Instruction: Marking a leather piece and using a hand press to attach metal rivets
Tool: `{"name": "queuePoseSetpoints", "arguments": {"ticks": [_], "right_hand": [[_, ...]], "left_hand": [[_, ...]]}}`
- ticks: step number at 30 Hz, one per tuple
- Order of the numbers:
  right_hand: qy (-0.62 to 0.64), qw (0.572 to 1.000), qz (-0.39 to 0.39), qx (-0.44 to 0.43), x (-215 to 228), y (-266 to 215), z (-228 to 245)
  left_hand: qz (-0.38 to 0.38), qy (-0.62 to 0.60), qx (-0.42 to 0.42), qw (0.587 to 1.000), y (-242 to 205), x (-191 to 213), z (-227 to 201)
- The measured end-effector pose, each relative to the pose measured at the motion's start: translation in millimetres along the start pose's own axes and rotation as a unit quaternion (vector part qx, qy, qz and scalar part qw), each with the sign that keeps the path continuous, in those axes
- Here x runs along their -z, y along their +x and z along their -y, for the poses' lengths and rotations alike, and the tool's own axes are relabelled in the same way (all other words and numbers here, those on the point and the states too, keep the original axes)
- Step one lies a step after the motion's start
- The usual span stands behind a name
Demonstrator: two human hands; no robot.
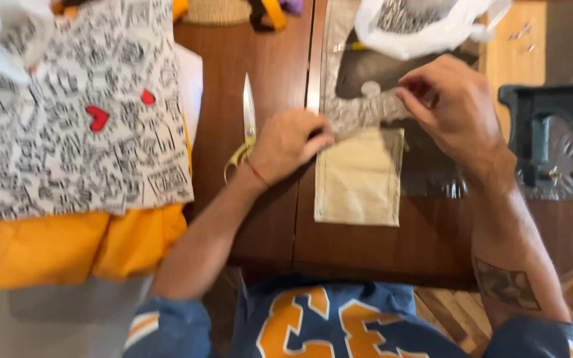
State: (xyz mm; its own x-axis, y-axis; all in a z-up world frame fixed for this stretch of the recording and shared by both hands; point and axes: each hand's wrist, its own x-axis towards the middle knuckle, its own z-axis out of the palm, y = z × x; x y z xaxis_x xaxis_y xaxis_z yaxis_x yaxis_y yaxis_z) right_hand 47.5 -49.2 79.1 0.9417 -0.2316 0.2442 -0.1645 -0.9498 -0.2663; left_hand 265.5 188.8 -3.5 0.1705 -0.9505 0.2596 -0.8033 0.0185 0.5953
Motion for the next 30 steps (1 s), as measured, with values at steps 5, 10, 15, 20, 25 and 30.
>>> {"name": "queuePoseSetpoints", "arguments": {"ticks": [5,10,15,20,25,30], "right_hand": [[0.021,0.972,-0.215,0.092,20,56,-37],[-0.039,0.998,0.055,0.003,-56,137,-133],[-0.182,0.981,0.047,0.042,-88,154,-137],[-0.285,0.958,0.012,-0.043,-119,151,-182],[-0.285,0.957,-0.041,-0.042,-114,133,-180],[-0.144,0.984,-0.107,-0.003,-49,92,-89]], "left_hand": [[-0.041,0.040,-0.007,0.998,-6,-14,-7],[-0.054,0.072,-0.018,0.996,-8,-20,-8],[-0.059,0.043,-0.012,0.997,-11,-23,-5],[-0.065,-0.124,0.028,0.990,-7,-13,-3],[-0.052,-0.254,0.099,0.961,-6,-6,-5],[-0.039,-0.311,0.174,0.934,-2,-2,-7]]}}
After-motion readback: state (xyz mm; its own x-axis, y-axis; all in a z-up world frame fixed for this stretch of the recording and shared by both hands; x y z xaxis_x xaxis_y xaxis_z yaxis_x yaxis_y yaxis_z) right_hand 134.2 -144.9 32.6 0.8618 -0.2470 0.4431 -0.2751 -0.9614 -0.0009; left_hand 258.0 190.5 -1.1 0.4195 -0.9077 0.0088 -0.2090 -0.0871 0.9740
